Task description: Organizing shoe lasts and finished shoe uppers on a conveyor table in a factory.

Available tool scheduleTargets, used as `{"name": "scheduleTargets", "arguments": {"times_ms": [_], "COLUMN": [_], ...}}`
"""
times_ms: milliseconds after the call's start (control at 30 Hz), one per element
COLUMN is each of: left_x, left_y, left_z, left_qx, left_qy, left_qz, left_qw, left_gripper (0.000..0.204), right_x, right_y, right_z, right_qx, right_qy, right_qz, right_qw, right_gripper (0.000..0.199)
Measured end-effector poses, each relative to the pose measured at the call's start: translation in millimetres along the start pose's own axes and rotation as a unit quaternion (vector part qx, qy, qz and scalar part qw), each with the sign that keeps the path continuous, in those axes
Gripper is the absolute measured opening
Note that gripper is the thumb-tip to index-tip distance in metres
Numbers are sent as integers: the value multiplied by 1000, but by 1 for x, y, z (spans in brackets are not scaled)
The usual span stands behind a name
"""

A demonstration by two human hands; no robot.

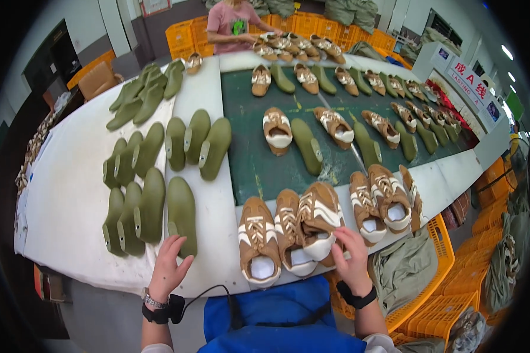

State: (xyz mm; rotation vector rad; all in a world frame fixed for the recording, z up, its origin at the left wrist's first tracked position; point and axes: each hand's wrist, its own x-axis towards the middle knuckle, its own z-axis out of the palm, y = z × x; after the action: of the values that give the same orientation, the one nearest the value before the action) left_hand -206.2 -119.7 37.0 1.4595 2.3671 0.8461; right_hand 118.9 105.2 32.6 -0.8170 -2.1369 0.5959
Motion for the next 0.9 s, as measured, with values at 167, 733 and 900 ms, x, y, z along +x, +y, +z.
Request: {"name": "scheduleTargets", "arguments": {"times_ms": [167, 733, 900], "left_x": [-37, 10, 68], "left_y": [21, -30, -3], "left_z": [9, -96, -108], "left_qx": [-157, -105, -191], "left_qy": [-250, 23, 121], "left_qz": [32, -87, -12], "left_qw": [955, 990, 974], "left_gripper": [46, 27, 25], "right_x": [-3, 36, 64], "right_y": [2, 10, 36], "right_z": [-3, -86, -153], "right_qx": [-8, 45, 305], "right_qy": [1, 47, 162], "right_qz": [4, 93, 130], "right_qw": [1000, 993, 929], "right_gripper": [22, 17, 26]}}
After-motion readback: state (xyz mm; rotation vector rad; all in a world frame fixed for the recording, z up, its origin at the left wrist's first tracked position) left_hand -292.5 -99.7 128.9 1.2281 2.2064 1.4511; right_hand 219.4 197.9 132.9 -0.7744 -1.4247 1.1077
